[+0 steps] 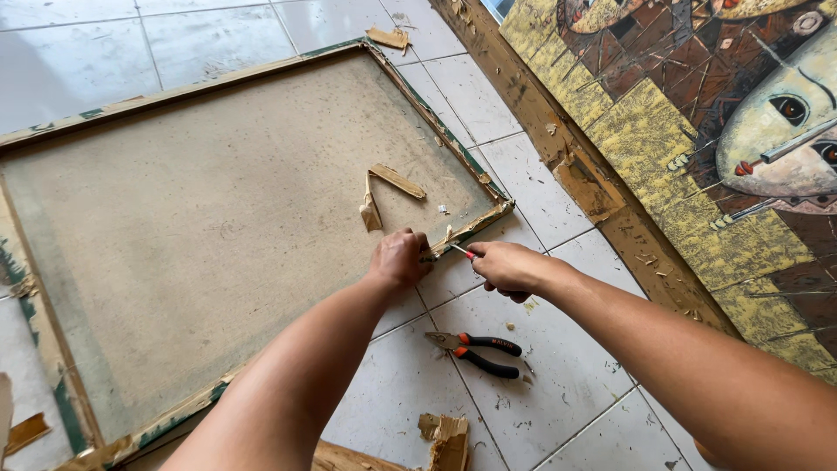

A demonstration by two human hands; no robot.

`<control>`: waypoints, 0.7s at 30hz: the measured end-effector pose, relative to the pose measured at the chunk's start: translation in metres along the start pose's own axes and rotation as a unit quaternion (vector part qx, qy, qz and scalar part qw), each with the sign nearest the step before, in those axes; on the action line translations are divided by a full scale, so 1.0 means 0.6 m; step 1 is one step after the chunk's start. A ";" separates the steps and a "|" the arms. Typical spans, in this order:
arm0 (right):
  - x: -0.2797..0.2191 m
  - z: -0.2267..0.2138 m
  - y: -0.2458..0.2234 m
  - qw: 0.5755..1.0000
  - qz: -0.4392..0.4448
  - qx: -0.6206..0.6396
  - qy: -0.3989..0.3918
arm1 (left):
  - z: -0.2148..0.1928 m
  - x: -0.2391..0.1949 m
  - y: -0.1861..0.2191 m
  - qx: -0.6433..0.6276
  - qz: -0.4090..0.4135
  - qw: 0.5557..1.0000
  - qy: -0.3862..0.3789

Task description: The person uses a screwdriver and pliers to remove staples and peel away the backing material from the edge of a wooden picture frame. The person works along the frame's perimeter, removing staples and pulling off the fabric and cardboard backing.

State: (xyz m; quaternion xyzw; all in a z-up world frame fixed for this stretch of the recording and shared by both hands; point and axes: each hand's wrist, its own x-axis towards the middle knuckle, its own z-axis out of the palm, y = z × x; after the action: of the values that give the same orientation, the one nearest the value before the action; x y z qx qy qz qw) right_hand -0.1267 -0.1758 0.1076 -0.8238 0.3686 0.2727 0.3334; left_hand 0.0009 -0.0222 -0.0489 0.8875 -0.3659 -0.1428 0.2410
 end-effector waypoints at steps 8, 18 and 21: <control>-0.015 -0.037 -0.047 0.994 0.018 -0.101 -0.029 | 0.018 -0.003 -0.035 0.043 0.150 0.986 0.056; -0.124 -0.040 -0.119 0.998 0.036 -0.052 -0.028 | 0.052 -0.003 -0.049 0.082 0.182 0.976 0.086; -0.121 -0.018 -0.108 0.998 0.048 -0.030 -0.007 | 0.048 -0.003 -0.049 0.096 0.187 0.973 0.092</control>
State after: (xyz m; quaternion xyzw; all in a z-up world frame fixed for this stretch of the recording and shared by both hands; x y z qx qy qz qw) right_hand -0.1152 -0.1201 0.1875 -0.8128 0.3966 0.3052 0.2980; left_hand 0.0043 -0.0123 -0.0883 0.8318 -0.5134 0.0223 0.2099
